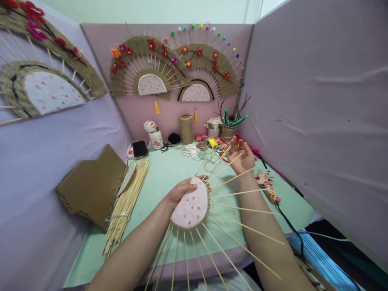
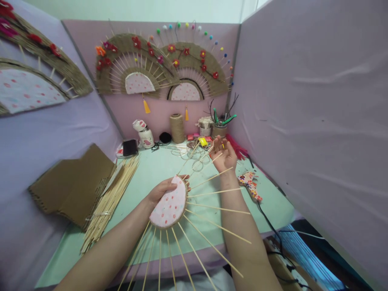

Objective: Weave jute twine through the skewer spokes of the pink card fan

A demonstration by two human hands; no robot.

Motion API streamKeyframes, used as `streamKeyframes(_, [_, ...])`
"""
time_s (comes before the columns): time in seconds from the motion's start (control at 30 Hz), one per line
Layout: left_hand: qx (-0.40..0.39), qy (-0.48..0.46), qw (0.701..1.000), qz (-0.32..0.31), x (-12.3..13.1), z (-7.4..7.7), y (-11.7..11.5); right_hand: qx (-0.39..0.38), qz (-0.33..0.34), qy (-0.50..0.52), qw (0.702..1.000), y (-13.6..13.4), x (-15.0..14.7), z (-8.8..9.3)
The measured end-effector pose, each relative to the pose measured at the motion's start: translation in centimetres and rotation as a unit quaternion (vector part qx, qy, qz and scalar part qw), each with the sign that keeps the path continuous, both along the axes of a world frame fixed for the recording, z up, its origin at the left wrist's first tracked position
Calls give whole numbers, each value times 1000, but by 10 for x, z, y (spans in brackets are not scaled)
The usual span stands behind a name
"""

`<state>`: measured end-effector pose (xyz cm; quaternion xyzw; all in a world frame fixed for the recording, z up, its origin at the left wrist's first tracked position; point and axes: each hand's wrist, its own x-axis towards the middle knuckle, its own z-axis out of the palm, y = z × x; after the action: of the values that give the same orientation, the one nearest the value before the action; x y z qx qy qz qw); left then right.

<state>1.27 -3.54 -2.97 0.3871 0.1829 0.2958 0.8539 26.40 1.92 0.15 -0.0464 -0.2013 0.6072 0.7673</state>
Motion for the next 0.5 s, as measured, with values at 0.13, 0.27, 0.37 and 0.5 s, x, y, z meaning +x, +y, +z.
streamKeyframes(0.13, [0,-2,1000,-4,1,0,-1,41,-21,47,998,-2,2,1])
streamKeyframes(0.27, [-6,2,1000,-4,2,0,-2,15,-4,29,999,2,4,-2])
streamKeyframes(0.37, [-2,2,1000,-1,2,1,-2,-54,19,-25,998,11,-5,-8])
streamKeyframes(0.5, [7,1,1000,-9,2,2,-3,-141,48,-119,982,21,-40,-22])
